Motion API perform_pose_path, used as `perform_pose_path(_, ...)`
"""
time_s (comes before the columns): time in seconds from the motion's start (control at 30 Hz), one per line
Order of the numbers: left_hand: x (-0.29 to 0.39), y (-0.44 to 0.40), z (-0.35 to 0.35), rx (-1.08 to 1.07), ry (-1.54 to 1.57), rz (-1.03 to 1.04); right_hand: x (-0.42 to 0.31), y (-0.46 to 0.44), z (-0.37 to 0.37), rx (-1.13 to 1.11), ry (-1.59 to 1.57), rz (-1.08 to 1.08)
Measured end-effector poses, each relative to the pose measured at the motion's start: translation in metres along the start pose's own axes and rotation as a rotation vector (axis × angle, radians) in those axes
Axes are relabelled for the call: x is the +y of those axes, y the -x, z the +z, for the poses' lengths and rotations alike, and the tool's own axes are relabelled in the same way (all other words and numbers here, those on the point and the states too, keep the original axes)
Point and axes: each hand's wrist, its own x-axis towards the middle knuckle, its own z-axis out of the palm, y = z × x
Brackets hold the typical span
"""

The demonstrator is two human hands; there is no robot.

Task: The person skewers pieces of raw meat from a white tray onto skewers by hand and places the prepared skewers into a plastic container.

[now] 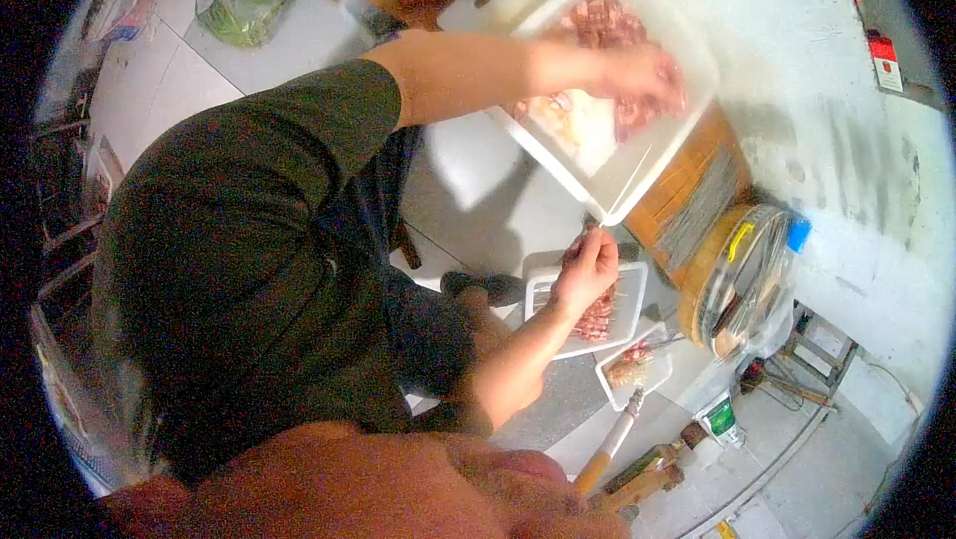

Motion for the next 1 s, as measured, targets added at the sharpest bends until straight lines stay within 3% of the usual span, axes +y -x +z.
perform_pose_path(0.67,0.007,0.006,0.004,0.060,-0.137,-0.028,0.002,0.000,0.002,0.019,0.063,-0.076)
perform_pose_path(1.0,0.012,0.010,0.008,0.103,-0.017,-0.055,0.004,-0.001,0.000,0.026,0.091,-0.078)
